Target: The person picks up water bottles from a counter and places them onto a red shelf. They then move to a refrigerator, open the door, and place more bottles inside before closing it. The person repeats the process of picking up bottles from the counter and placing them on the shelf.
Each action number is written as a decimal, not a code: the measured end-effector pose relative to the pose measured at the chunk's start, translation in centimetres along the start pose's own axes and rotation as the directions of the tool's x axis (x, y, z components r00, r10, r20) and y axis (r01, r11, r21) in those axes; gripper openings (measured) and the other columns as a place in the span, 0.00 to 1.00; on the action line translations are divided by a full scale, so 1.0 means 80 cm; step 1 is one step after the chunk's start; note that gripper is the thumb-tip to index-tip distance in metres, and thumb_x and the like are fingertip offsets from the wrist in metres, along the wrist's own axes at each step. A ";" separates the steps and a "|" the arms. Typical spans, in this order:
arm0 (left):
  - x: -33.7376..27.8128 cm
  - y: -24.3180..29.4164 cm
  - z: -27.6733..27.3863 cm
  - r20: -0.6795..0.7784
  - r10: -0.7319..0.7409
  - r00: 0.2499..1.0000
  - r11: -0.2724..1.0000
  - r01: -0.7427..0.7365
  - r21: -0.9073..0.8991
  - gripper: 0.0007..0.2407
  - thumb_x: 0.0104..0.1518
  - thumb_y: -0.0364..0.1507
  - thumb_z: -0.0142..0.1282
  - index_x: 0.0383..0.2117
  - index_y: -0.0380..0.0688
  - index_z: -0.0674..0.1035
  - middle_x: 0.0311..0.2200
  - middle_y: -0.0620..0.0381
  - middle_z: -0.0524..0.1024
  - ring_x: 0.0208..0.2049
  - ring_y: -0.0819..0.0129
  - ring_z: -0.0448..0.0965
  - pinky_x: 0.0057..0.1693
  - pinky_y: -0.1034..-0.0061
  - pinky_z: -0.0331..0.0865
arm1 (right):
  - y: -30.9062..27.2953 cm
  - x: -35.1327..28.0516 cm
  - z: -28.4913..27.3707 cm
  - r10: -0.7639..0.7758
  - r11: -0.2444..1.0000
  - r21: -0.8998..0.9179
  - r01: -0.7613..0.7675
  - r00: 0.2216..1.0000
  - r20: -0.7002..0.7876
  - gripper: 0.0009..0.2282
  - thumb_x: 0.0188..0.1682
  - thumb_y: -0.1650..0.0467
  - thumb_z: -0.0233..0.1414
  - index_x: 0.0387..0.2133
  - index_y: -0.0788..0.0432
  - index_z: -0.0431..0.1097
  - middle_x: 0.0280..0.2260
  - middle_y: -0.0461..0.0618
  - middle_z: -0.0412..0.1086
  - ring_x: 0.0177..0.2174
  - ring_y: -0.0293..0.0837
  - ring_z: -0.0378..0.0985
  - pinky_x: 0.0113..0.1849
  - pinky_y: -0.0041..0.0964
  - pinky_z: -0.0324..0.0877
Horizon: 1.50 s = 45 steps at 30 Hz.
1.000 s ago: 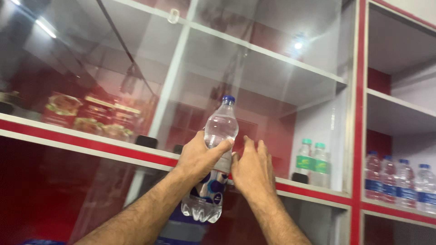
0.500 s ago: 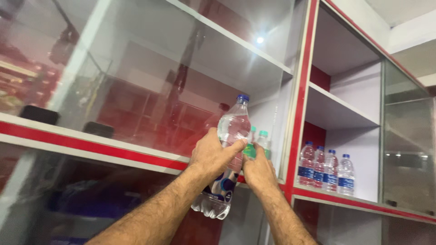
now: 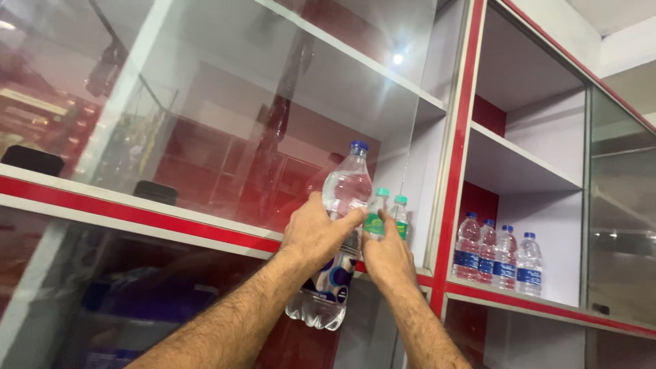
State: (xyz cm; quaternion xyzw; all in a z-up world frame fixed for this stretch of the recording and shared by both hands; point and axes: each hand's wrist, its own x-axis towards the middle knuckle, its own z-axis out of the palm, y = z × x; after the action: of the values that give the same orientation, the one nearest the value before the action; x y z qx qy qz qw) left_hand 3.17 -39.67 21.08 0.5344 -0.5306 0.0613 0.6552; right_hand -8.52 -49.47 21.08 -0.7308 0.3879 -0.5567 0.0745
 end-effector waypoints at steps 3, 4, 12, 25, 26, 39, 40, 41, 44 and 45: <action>-0.007 -0.001 -0.022 -0.038 -0.011 0.999 0.999 0.013 0.036 0.31 0.45 0.50 0.62 0.49 0.38 0.75 0.45 0.40 0.81 0.49 0.51 0.82 0.56 0.60 0.74 | -0.022 -0.013 0.007 0.011 1.000 -0.014 -0.010 0.999 0.049 0.28 0.50 0.61 0.51 0.67 0.35 0.55 0.58 0.57 0.68 0.59 0.57 0.68 0.60 0.52 0.62; -0.009 -0.002 -0.031 -0.036 -0.022 0.999 0.999 0.023 0.038 0.31 0.45 0.50 0.62 0.50 0.38 0.74 0.45 0.41 0.81 0.49 0.51 0.82 0.55 0.60 0.74 | -0.031 -0.019 0.009 -0.019 1.000 -0.016 0.020 0.999 0.049 0.28 0.49 0.61 0.51 0.66 0.36 0.56 0.58 0.56 0.68 0.59 0.56 0.69 0.59 0.52 0.63; -0.025 -0.008 -0.118 -0.084 -0.044 0.995 0.994 0.052 0.096 0.32 0.45 0.50 0.61 0.52 0.40 0.73 0.45 0.43 0.80 0.48 0.53 0.83 0.55 0.61 0.76 | -0.122 -0.076 0.031 -0.100 0.994 0.050 0.095 0.990 0.096 0.23 0.53 0.64 0.49 0.64 0.39 0.59 0.51 0.54 0.74 0.54 0.55 0.75 0.55 0.52 0.69; -0.029 -0.029 -0.229 -0.108 0.025 0.994 0.985 -0.006 0.175 0.34 0.46 0.54 0.60 0.52 0.37 0.73 0.45 0.41 0.80 0.49 0.56 0.83 0.54 0.61 0.77 | -0.210 -0.109 0.090 -0.184 0.953 0.269 0.139 0.971 0.150 0.22 0.56 0.61 0.37 0.62 0.48 0.64 0.48 0.56 0.76 0.50 0.54 0.78 0.53 0.53 0.70; -0.029 -0.029 -0.231 -0.096 0.009 0.995 0.982 0.010 0.191 0.34 0.47 0.54 0.60 0.52 0.37 0.72 0.45 0.41 0.79 0.49 0.55 0.83 0.53 0.61 0.77 | -0.211 -0.110 0.092 -0.179 0.950 0.286 0.129 0.971 0.157 0.23 0.55 0.60 0.35 0.62 0.48 0.64 0.50 0.55 0.75 0.52 0.54 0.76 0.53 0.53 0.69; -0.019 -0.019 -0.207 -0.064 0.032 0.997 0.999 -0.034 -0.039 0.28 0.50 0.48 0.58 0.53 0.42 0.73 0.45 0.46 0.80 0.47 0.61 0.83 0.52 0.63 0.78 | -0.219 -0.119 0.081 0.003 0.778 0.594 -0.206 0.946 0.324 0.35 0.51 0.44 0.29 0.65 0.49 0.59 0.64 0.50 0.62 0.63 0.49 0.63 0.62 0.51 0.58; -0.018 -0.020 -0.208 -0.067 0.029 0.997 0.999 -0.031 -0.041 0.28 0.50 0.48 0.58 0.53 0.42 0.73 0.45 0.47 0.80 0.47 0.61 0.83 0.52 0.64 0.78 | -0.220 -0.119 0.082 -0.001 0.784 0.586 -0.202 0.945 0.328 0.35 0.51 0.45 0.29 0.65 0.49 0.60 0.63 0.51 0.63 0.63 0.49 0.63 0.61 0.52 0.59; -0.018 -0.023 -0.209 -0.068 0.022 0.997 0.999 -0.025 -0.042 0.28 0.50 0.49 0.58 0.53 0.42 0.73 0.45 0.47 0.80 0.47 0.61 0.84 0.52 0.64 0.78 | -0.220 -0.119 0.084 -0.002 0.791 0.578 -0.202 0.943 0.334 0.35 0.51 0.45 0.29 0.65 0.49 0.60 0.63 0.51 0.63 0.63 0.50 0.64 0.61 0.52 0.60; -0.016 -0.030 -0.207 -0.072 0.010 0.997 0.998 -0.013 -0.054 0.28 0.51 0.48 0.57 0.53 0.42 0.73 0.44 0.47 0.81 0.47 0.61 0.84 0.51 0.64 0.79 | -0.221 -0.121 0.090 0.003 0.783 0.579 -0.227 0.933 0.360 0.34 0.52 0.46 0.29 0.64 0.50 0.61 0.62 0.52 0.65 0.61 0.50 0.67 0.60 0.52 0.63; -0.014 -0.030 -0.207 -0.075 0.012 0.997 0.998 -0.017 -0.059 0.28 0.51 0.48 0.57 0.53 0.42 0.73 0.44 0.47 0.81 0.46 0.61 0.85 0.51 0.64 0.79 | -0.223 -0.118 0.091 0.002 0.775 0.587 -0.233 0.930 0.367 0.34 0.53 0.46 0.29 0.64 0.50 0.61 0.62 0.53 0.66 0.61 0.50 0.68 0.60 0.52 0.63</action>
State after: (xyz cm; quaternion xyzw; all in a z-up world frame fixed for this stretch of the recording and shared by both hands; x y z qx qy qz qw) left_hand 14.66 -27.47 20.96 0.5081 -0.5110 0.0702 0.6898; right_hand 5.74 -33.47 20.91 -0.7249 0.2090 -0.5099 0.4132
